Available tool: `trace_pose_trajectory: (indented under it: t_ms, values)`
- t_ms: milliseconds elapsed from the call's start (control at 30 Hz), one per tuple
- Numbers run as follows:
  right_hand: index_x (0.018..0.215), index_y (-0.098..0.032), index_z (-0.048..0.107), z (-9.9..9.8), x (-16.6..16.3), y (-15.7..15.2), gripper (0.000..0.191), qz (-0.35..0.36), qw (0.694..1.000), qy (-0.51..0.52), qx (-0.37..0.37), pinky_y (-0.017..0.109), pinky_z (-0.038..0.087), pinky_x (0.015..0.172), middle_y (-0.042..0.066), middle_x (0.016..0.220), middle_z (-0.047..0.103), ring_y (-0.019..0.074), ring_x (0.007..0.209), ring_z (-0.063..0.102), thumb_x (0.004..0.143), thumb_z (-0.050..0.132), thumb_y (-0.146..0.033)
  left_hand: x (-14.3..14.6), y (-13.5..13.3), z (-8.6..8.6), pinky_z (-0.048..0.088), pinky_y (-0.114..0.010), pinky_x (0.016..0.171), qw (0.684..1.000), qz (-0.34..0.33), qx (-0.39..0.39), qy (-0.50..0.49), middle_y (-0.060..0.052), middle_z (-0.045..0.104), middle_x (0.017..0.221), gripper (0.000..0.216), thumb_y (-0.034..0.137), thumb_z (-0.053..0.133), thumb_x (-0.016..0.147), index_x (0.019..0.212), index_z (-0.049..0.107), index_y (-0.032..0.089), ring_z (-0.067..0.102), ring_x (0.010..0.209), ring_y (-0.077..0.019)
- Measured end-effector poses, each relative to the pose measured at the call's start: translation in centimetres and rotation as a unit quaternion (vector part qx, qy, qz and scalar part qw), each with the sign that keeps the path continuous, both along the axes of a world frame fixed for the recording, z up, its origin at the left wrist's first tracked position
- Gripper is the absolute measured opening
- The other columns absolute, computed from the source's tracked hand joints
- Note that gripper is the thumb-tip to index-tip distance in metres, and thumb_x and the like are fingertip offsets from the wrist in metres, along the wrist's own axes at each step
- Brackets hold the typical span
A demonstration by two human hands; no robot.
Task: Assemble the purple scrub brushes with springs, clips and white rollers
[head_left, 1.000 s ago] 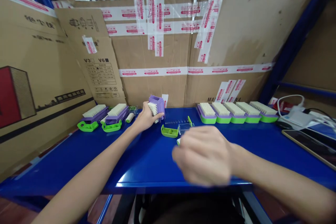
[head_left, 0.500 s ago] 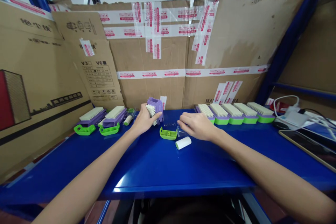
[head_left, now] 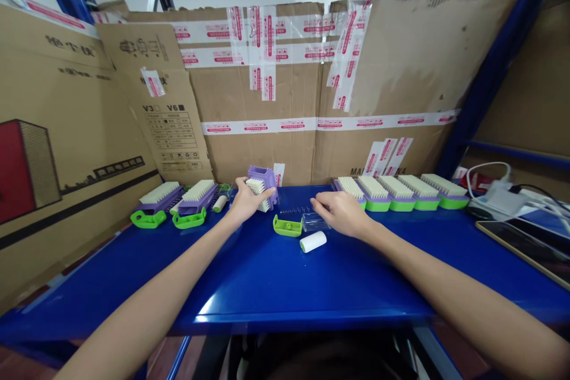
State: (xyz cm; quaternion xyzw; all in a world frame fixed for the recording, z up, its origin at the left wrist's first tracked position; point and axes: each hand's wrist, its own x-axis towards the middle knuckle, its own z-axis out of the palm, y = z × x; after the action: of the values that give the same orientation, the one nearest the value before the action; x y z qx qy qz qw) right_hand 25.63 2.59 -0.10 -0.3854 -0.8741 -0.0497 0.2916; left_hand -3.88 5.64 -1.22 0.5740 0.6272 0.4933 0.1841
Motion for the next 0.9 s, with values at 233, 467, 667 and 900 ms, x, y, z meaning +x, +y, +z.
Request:
trace_pose_trajectory:
  t_ms: [233,467,667,900]
  values:
    - [0.073,-0.020,0.052,-0.1,0.1,-0.4,0.047,0.066,0.997,-0.021,0.030,0.033,0.025,0.063,0.001,0.070,0.055,0.0141,0.062,0.046,0.115,0.036,-0.037,-0.2,0.3,-0.6,0.050,-0.053,0.115,1.000,-0.009,0.022,0.000,-0.022,0.070,0.134,0.086,0.053,0.094,0.074,0.129,0.035,0.022,0.069,0.131,-0.0356]
    - [0.076,-0.020,0.057,0.1,-0.1,-1.8,0.048,0.125,0.979,-0.054,0.152,0.032,0.028,0.060,0.001,0.069,0.057,0.0143,0.062,0.050,0.117,0.035,-0.032,-0.2,0.2,-0.9,0.051,-0.055,0.114,0.999,-0.030,0.033,0.004,-0.022,0.070,0.133,0.085,0.058,0.091,0.076,0.128,0.035,0.022,0.070,0.128,-0.0367]
    - [0.074,-0.020,0.059,0.4,-2.1,-5.4,0.041,0.184,0.930,-0.048,0.314,0.033,0.035,0.058,0.000,0.066,0.058,0.0143,0.058,0.048,0.112,0.047,-0.022,-0.2,0.2,-1.0,0.051,-0.052,0.113,0.999,-0.036,0.033,0.001,-0.019,0.073,0.127,0.083,0.058,0.090,0.078,0.128,0.034,0.023,0.072,0.126,-0.0355]
    - [0.077,-0.019,0.064,-0.2,-4.3,-9.9,0.027,0.275,0.887,-0.062,0.366,0.032,0.037,0.052,-0.001,0.070,0.061,0.0138,0.056,0.050,0.103,0.064,-0.027,-0.2,0.0,-0.8,0.052,-0.053,0.111,0.999,-0.038,0.024,0.006,-0.020,0.071,0.130,0.080,0.056,0.087,0.081,0.128,0.032,0.023,0.072,0.125,-0.0358]
